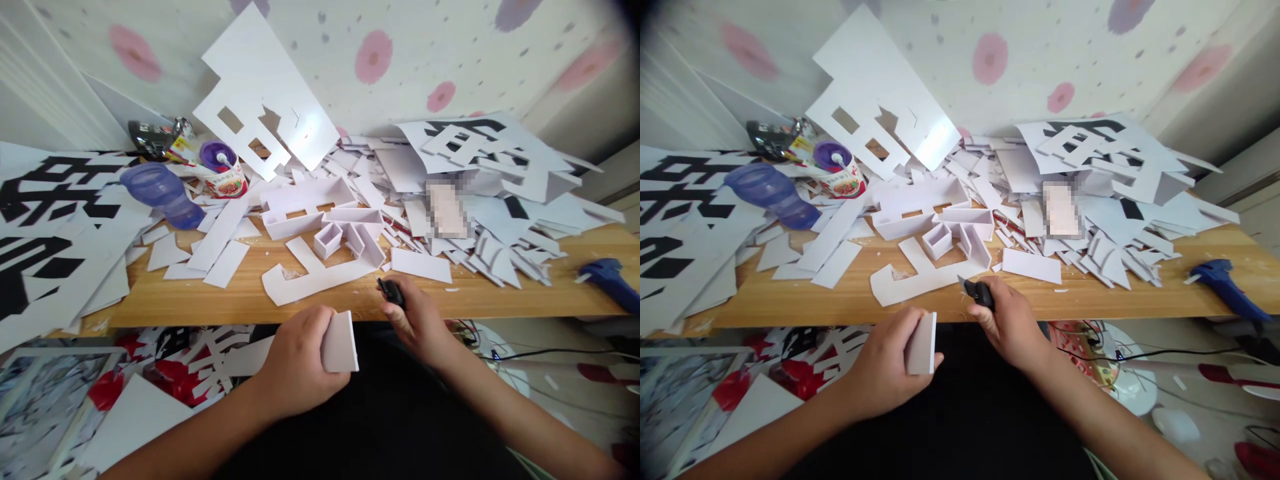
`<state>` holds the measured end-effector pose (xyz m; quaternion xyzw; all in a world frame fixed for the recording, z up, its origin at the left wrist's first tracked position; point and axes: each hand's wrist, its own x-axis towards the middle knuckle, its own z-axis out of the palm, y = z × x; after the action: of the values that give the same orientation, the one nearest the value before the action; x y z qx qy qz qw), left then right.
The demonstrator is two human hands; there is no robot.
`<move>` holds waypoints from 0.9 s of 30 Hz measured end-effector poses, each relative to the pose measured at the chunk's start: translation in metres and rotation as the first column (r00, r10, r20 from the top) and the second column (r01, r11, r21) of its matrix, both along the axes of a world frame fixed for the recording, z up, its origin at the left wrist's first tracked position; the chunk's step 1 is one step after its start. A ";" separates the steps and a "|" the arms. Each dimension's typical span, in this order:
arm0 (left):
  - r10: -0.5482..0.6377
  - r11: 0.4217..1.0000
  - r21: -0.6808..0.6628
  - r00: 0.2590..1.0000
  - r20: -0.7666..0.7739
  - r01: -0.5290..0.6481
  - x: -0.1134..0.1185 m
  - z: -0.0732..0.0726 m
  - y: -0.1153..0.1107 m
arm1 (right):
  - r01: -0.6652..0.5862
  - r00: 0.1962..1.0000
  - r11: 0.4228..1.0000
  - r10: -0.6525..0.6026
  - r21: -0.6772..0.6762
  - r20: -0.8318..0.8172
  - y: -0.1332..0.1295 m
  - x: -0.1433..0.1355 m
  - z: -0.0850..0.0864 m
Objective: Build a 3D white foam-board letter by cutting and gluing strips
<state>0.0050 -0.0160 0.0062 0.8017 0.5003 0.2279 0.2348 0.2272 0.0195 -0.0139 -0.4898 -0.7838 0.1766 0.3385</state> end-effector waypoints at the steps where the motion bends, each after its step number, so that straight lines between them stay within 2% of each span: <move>1: 0.015 0.999 -0.031 1.000 -0.020 -0.016 0.000 0.000 0.002 | -0.038 0.997 0.997 0.033 -0.072 -0.068 -0.002 0.000 0.003; 4: 0.029 0.992 -0.122 0.994 -0.104 -0.041 0.000 0.001 0.008 | -0.188 0.959 0.941 0.114 -0.280 -0.260 -0.006 -0.007 0.012; 6: 0.015 0.989 -0.147 0.989 -0.147 -0.037 0.000 0.001 0.010 | -0.245 0.924 0.892 0.097 -0.380 -0.369 -0.006 -0.013 0.016; 13: -0.100 0.980 -0.188 0.976 -0.194 0.063 0.002 0.003 0.012 | -0.424 0.772 0.700 -0.053 -0.575 -0.633 -0.003 -0.034 0.011; 16: -0.156 0.972 -0.210 0.962 -0.223 0.109 -0.005 0.003 0.011 | -0.411 0.710 0.645 -0.217 -0.644 -0.670 -0.001 -0.034 0.007; 19: -0.128 0.972 -0.224 0.955 -0.268 0.067 -0.028 0.003 0.012 | -0.304 0.653 0.675 -0.366 -0.672 -0.663 0.002 -0.021 0.004; 23: -0.094 0.957 -0.290 0.937 -0.336 -0.008 -0.076 0.008 0.014 | -0.193 0.621 0.740 -0.416 -0.644 -0.664 0.008 0.019 0.006; 24: -0.094 0.952 -0.306 0.931 -0.353 -0.021 -0.089 0.009 0.016 | -0.160 0.656 0.768 -0.387 -0.620 -0.648 0.009 0.032 0.006; 25: -0.092 0.946 -0.323 0.922 -0.375 -0.037 -0.101 0.011 0.017 | -0.100 0.728 0.810 -0.336 -0.577 -0.598 0.012 0.044 0.007; 26: -0.068 0.938 -0.337 0.913 -0.402 -0.079 -0.112 0.011 0.019 | -0.004 0.827 0.863 -0.282 -0.506 -0.487 0.015 0.057 0.008; 27: -0.038 0.933 -0.340 0.903 -0.428 -0.121 -0.120 0.011 0.022 | 0.119 0.923 0.912 -0.247 -0.392 -0.295 0.019 0.068 0.007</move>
<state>-0.1154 0.0056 0.0177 0.7645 0.5897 -0.0431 0.2565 0.2955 0.0390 -0.0068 -0.5788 -0.6168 0.3684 0.3858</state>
